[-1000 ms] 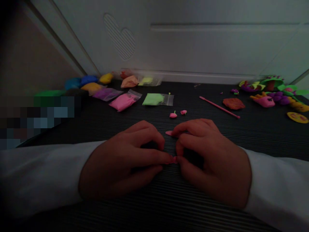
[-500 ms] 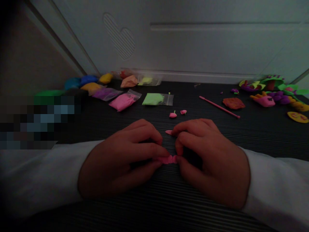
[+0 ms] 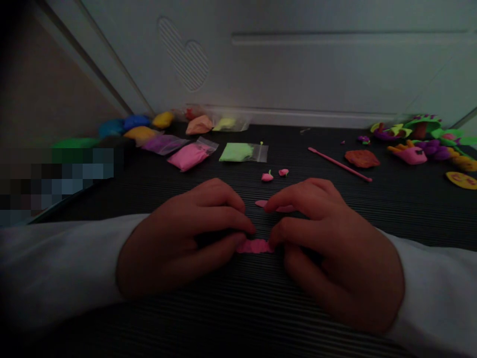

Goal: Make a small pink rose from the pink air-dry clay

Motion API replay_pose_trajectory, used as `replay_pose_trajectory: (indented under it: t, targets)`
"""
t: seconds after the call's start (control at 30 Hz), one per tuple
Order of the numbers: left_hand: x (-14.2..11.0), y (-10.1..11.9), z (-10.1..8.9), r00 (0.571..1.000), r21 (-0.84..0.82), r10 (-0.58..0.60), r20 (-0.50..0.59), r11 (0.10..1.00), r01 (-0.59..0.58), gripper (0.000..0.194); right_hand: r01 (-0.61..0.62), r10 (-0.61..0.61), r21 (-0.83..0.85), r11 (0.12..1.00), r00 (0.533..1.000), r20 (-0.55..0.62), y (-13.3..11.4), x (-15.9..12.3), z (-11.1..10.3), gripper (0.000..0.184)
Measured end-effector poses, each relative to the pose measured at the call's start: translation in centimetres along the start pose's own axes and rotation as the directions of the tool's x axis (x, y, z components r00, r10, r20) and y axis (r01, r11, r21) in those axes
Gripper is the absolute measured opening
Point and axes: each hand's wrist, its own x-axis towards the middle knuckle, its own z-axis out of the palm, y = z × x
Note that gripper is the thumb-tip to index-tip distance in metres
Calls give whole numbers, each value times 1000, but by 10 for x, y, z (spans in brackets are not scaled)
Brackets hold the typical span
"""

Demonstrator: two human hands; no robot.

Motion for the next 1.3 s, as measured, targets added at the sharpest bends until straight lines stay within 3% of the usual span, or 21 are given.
replay_pose_trajectory:
  t: [0.97, 1.3]
  targets:
    - [-1, 0, -3, 996, -6, 13, 86, 1000, -12, 19, 14, -14, -1, 1000, 1000, 7, -1, 1, 1, 20]
    - [0, 0, -2, 998, -9, 14, 69, 1000, -14, 19, 6, -6, -13, 1000, 1000, 21, -1, 0, 0, 23]
